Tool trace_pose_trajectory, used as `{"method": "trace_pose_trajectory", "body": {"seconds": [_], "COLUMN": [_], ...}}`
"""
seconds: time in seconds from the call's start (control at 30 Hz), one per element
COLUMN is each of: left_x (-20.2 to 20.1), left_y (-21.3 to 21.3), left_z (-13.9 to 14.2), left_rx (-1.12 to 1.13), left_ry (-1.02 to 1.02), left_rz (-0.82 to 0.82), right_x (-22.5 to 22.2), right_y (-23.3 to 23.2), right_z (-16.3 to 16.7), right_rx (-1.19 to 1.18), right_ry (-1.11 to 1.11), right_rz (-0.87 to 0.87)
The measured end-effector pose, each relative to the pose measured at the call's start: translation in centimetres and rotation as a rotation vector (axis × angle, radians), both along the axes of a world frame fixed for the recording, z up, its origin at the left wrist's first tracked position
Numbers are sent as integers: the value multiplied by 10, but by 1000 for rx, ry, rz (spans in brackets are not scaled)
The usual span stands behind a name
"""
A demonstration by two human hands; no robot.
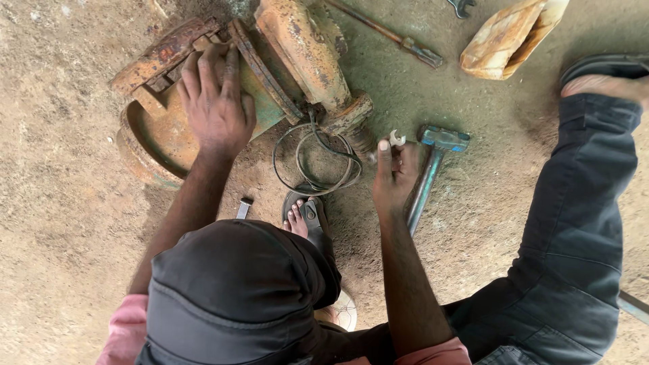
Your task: The person uses a wrench and hammer to loosen and remove bolts from a rusty cylindrical machine part. They repeatedly strike the bolts with a hammer and adjust the wrench, eventually detaching a section of the machine.
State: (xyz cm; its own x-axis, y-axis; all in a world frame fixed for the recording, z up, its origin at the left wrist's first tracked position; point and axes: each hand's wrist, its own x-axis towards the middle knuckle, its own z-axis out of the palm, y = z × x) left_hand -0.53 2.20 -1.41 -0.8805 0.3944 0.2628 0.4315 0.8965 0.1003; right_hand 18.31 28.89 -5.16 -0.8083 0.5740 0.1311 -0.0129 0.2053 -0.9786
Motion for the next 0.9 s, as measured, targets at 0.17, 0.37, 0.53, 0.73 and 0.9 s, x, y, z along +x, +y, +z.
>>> {"method": "trace_pose_trajectory", "body": {"seconds": [0.17, 0.37, 0.53, 0.73, 0.9], "left_x": [4, 3, 2, 2, 7], "left_y": [4, 3, -1, 0, 4], "left_z": [10, 5, -7, -10, 2], "left_rx": [34, 16, -37, -41, 30], "left_ry": [-16, 14, 10, 1, -19], "left_rz": [-3, 4, 27, 45, 46], "right_x": [-21, -37, -56, -70, -67], "right_y": [-9, -32, -44, -38, -33], "right_z": [17, 60, 74, 60, 68], "right_rx": [-20, 397, 658, 802, 694], "right_ry": [52, -102, -78, 24, -125], "right_rz": [56, 270, 354, 474, 591]}}
